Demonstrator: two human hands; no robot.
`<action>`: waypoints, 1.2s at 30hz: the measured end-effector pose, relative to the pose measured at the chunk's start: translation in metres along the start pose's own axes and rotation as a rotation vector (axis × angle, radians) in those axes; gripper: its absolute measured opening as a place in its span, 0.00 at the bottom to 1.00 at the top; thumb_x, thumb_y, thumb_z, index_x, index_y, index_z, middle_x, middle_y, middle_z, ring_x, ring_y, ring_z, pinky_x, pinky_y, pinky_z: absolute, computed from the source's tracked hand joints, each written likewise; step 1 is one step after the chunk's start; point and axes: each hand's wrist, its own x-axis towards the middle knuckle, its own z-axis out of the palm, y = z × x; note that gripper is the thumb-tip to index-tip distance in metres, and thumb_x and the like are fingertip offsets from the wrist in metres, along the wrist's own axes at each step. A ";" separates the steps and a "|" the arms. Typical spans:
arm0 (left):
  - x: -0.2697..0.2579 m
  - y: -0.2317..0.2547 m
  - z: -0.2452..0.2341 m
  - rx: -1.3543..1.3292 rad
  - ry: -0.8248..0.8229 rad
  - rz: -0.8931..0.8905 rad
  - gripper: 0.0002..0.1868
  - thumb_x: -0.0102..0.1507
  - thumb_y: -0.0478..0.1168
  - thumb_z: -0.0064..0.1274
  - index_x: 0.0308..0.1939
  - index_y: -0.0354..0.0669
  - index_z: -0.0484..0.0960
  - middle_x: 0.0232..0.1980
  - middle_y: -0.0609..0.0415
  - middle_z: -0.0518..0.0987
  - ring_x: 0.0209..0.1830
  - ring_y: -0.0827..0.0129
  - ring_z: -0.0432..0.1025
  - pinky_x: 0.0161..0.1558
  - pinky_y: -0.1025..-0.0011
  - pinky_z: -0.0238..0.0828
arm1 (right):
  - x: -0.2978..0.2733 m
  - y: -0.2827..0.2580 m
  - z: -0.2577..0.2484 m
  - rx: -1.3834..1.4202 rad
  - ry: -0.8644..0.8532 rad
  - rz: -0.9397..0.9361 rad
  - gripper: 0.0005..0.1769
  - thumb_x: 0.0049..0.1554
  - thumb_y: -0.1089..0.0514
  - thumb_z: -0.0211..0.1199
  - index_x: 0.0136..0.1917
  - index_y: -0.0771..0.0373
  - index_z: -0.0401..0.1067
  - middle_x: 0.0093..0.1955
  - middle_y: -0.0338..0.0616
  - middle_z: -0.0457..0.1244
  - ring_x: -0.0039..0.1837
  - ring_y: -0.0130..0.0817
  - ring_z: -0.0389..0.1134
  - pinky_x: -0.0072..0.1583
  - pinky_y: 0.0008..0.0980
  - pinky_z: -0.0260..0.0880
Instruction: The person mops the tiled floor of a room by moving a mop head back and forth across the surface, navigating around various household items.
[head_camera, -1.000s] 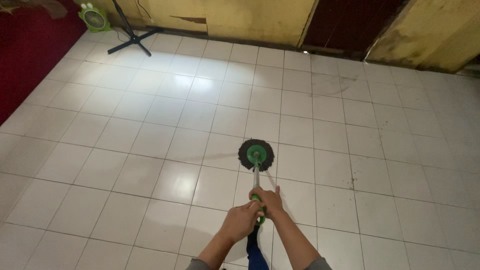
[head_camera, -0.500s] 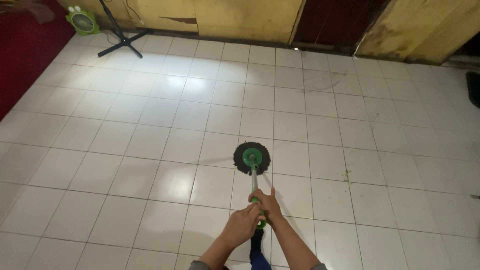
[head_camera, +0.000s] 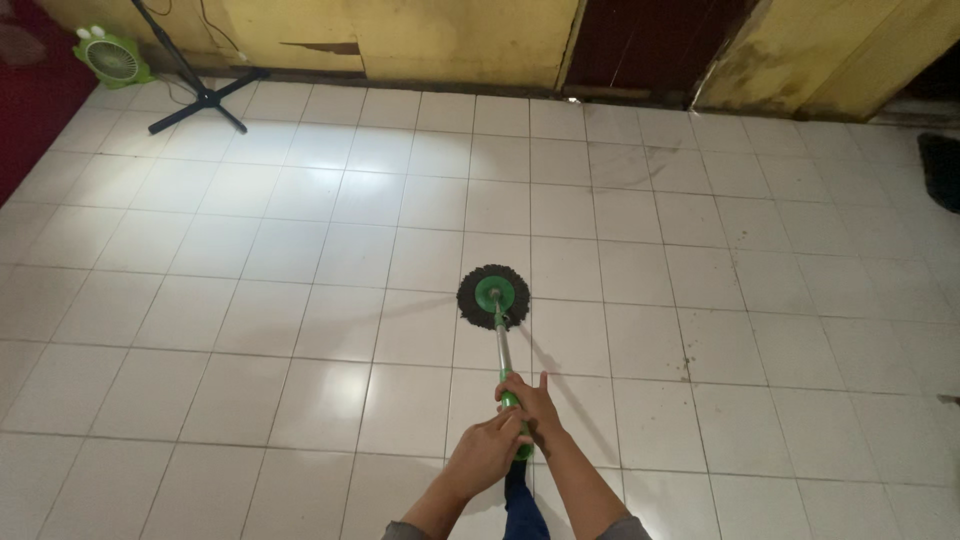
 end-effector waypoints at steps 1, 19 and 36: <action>0.018 -0.008 0.002 -0.001 0.000 0.003 0.13 0.69 0.42 0.51 0.49 0.34 0.74 0.58 0.43 0.79 0.50 0.48 0.78 0.45 0.57 0.77 | 0.018 0.004 -0.010 -0.002 0.002 0.000 0.07 0.55 0.65 0.54 0.42 0.54 0.70 0.54 0.35 0.66 0.53 0.38 0.75 0.84 0.48 0.07; 0.289 -0.142 0.005 -0.035 0.017 -0.225 0.17 0.71 0.49 0.44 0.50 0.38 0.73 0.57 0.51 0.79 0.46 0.48 0.77 0.42 0.55 0.75 | 0.321 0.040 -0.152 -0.280 0.114 -0.151 0.13 0.57 0.48 0.50 0.46 0.41 0.77 0.74 0.30 0.56 0.66 0.31 0.61 0.70 0.52 0.05; 0.076 -0.027 0.065 0.134 -0.089 -0.055 0.12 0.70 0.45 0.48 0.51 0.40 0.73 0.54 0.51 0.80 0.41 0.55 0.79 0.38 0.58 0.76 | 0.060 0.075 -0.059 -0.267 0.056 0.121 0.11 0.56 0.56 0.52 0.48 0.37 0.69 0.77 0.17 0.57 0.68 0.26 0.66 0.79 0.61 0.13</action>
